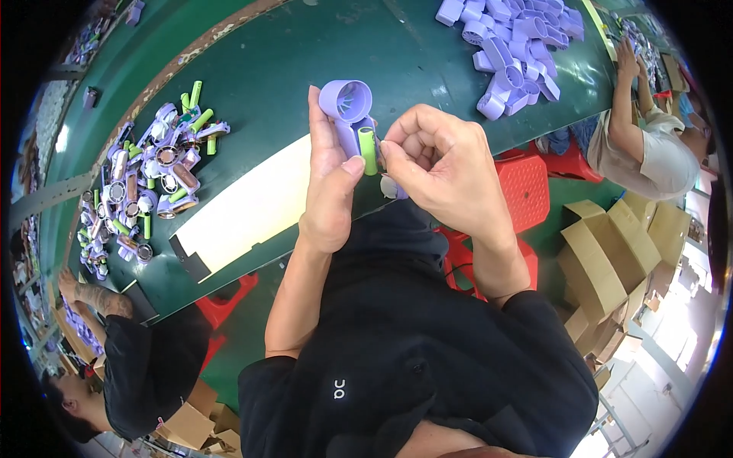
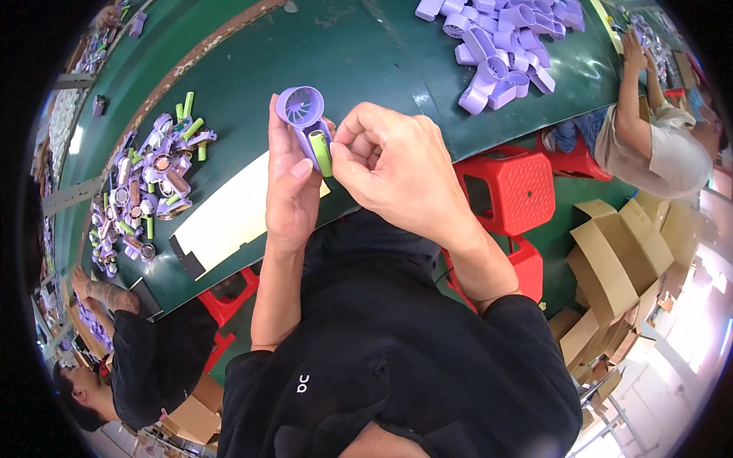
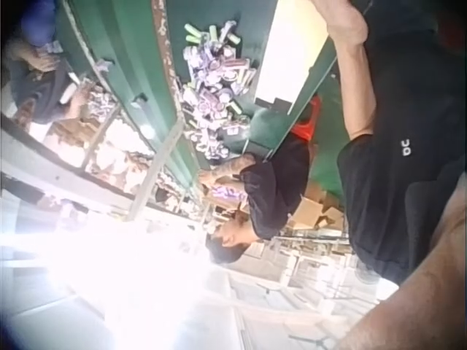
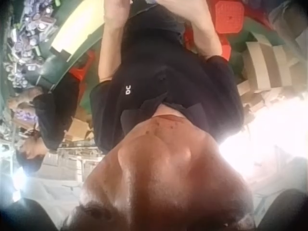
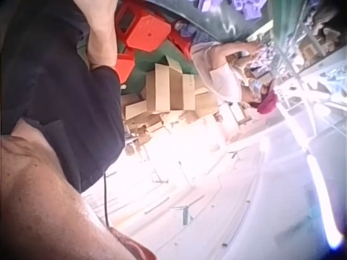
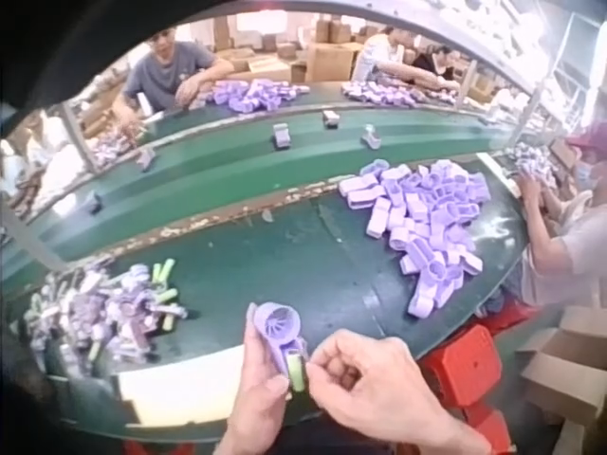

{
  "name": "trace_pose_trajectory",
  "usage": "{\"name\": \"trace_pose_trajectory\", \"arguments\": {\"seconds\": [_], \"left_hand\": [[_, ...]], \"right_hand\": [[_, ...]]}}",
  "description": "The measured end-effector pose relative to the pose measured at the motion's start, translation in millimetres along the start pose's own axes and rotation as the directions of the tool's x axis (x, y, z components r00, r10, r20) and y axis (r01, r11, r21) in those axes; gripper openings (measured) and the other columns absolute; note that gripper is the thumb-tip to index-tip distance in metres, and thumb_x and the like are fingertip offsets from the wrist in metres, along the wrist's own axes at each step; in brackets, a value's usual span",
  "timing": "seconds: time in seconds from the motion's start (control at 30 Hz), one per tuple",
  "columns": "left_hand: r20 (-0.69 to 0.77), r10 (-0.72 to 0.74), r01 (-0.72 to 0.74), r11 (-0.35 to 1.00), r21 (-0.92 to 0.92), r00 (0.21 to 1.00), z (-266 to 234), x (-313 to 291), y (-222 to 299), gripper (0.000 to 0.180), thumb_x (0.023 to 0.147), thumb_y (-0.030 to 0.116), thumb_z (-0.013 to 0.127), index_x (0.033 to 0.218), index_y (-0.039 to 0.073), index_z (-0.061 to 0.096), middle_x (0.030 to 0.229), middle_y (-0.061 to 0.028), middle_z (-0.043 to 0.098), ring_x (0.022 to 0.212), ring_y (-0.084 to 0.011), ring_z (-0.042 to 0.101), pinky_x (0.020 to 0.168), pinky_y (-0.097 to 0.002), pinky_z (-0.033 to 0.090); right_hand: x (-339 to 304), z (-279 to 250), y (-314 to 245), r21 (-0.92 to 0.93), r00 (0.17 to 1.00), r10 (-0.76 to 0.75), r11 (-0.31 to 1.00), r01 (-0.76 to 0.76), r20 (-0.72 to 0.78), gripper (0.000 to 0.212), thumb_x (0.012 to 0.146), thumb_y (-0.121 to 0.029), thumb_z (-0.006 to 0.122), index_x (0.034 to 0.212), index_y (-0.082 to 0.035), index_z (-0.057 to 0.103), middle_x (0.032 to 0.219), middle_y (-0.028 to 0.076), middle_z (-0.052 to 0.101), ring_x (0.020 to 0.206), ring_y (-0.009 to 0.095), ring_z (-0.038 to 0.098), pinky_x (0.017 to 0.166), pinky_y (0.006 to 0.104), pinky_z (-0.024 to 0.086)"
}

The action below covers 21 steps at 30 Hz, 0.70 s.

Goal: The person assembles small portable handheld fans by hand, snapping together plastic components including a fan casing, fan blade, and motor unit.

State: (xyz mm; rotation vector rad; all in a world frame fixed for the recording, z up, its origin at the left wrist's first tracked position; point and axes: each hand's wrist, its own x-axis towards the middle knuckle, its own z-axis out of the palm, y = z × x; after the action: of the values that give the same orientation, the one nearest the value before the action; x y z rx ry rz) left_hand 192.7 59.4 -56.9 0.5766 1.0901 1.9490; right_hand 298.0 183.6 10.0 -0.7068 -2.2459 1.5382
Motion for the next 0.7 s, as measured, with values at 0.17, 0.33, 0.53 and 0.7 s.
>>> {"name": "trace_pose_trajectory", "arguments": {"seconds": [0.17, 0.33, 0.53, 0.7], "left_hand": [[0.054, 0.025, -0.030, 0.994, 0.107, 0.998, 3, -5, -1, 0.092, 0.098, 0.000, 0.048, 0.165, -0.001, -0.014, 0.171, -0.0167, 0.014, 0.155, -0.0269, 0.023, 0.126, -0.0391, 0.020], [0.083, 0.002, -0.011, 0.994, 0.112, 0.997, 5, -4, 1, 0.086, 0.103, -0.002, 0.045, 0.165, 0.000, -0.016, 0.171, -0.0175, 0.013, 0.151, -0.0246, 0.029, 0.124, -0.0369, 0.024], [0.039, 0.024, -0.035, 0.948, 0.316, 0.999, 10, -9, 4, 0.080, 0.109, 0.001, 0.040, 0.165, 0.003, -0.017, 0.140, -0.0121, 0.046, 0.111, -0.0162, 0.053, 0.100, -0.0276, 0.046], [0.048, 0.053, -0.068, 0.904, 0.423, 0.997, 10, -9, 1, 0.080, 0.109, 0.001, 0.040, 0.165, 0.003, -0.016, 0.140, -0.0121, 0.045, 0.109, -0.0158, 0.053, 0.097, -0.0262, 0.047]], "right_hand": [[4, -2, -3, -0.040, 1.000, -0.003, 0.999, 0.003, -0.014, 0.010, 0.089, -0.005, 0.073, 0.086, 0.003, 0.067, 0.063, 0.000, 0.065, 0.053, 0.000, 0.052, 0.048, 0.0194, 0.038], [6, -3, -8, -0.081, 0.997, 0.071, 0.994, -0.072, -0.003, 0.013, 0.081, -0.007, 0.074, 0.079, 0.003, 0.067, 0.060, 0.012, 0.067, 0.052, 0.022, 0.067, 0.053, 0.0317, 0.050], [9, -1, -9, -0.105, 0.999, 0.046, 0.993, -0.047, -0.004, 0.012, 0.080, -0.007, 0.072, 0.078, 0.003, 0.067, 0.061, 0.013, 0.067, 0.054, 0.025, 0.068, 0.055, 0.0332, 0.051], [9, 4, -8, -0.161, 0.998, -0.020, 0.987, 0.011, -0.057, 0.011, 0.080, -0.007, 0.073, 0.079, 0.002, 0.068, 0.063, 0.013, 0.068, 0.056, 0.028, 0.070, 0.055, 0.0354, 0.053]]}}
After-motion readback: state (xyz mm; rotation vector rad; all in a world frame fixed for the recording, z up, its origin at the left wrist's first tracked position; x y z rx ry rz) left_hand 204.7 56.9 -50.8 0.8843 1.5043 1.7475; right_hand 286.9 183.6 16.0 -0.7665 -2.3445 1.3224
